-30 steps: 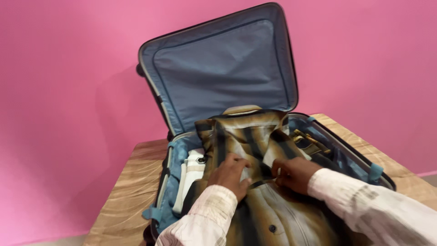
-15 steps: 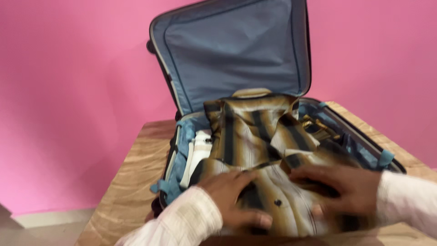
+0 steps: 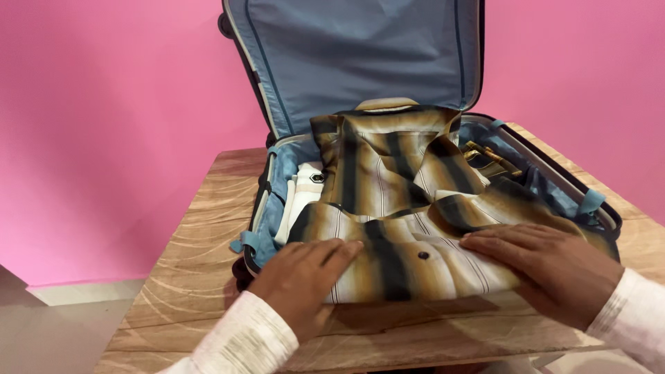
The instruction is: The person folds a striped shirt and places it into an open suitcase. They then retrieve a white shirt from a blue laundry basket, fold it, and place it into the suitcase on top of the other clothes.
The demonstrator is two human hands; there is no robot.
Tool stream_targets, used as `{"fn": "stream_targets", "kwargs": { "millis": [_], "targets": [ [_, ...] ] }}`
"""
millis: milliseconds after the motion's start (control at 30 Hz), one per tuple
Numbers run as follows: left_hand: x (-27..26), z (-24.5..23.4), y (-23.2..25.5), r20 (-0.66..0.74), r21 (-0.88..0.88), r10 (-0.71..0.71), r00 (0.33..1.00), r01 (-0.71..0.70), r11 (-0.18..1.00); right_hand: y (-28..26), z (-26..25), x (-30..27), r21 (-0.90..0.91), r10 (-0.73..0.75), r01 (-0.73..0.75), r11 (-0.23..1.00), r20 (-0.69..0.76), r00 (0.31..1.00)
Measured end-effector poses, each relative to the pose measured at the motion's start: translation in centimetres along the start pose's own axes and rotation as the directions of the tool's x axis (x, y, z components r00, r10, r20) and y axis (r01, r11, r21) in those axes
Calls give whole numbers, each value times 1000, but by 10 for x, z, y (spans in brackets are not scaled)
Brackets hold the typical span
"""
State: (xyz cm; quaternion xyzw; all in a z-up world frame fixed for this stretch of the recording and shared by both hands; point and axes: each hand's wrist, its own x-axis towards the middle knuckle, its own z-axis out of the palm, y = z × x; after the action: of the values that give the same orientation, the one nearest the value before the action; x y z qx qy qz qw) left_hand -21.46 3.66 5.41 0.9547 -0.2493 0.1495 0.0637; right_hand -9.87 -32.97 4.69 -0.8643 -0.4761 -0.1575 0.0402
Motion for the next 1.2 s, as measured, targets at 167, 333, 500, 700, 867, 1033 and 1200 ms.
{"fn": "stream_targets", "kwargs": {
  "millis": [167,333,500,700,867,1033,1200],
  "targets": [
    [-20,-5,-18,-17,-49,-78,997,77,996,-3,-7,-3,-89,332,-320,943,231,914],
    [-42,-7,-36,-138,-124,-121,983,104,987,25,13,-26,-137,292,-277,951,107,950],
    [-49,4,-45,-128,-220,-260,957,228,949,77,47,-58,-264,101,-145,954,-173,980],
    [-46,9,-49,-247,-320,-334,910,248,914,96,49,-77,29,285,-285,958,-196,938],
    [-37,-2,-47,-259,-604,-505,824,270,750,101,42,-84,106,339,-324,940,-207,918],
    [-36,21,-67,-289,-618,-475,831,217,756,111,36,-85,159,380,-348,924,-264,886],
    [-43,66,-106,-119,-558,-619,777,463,688,129,36,-83,224,403,-348,910,-284,870]
  ]
}}
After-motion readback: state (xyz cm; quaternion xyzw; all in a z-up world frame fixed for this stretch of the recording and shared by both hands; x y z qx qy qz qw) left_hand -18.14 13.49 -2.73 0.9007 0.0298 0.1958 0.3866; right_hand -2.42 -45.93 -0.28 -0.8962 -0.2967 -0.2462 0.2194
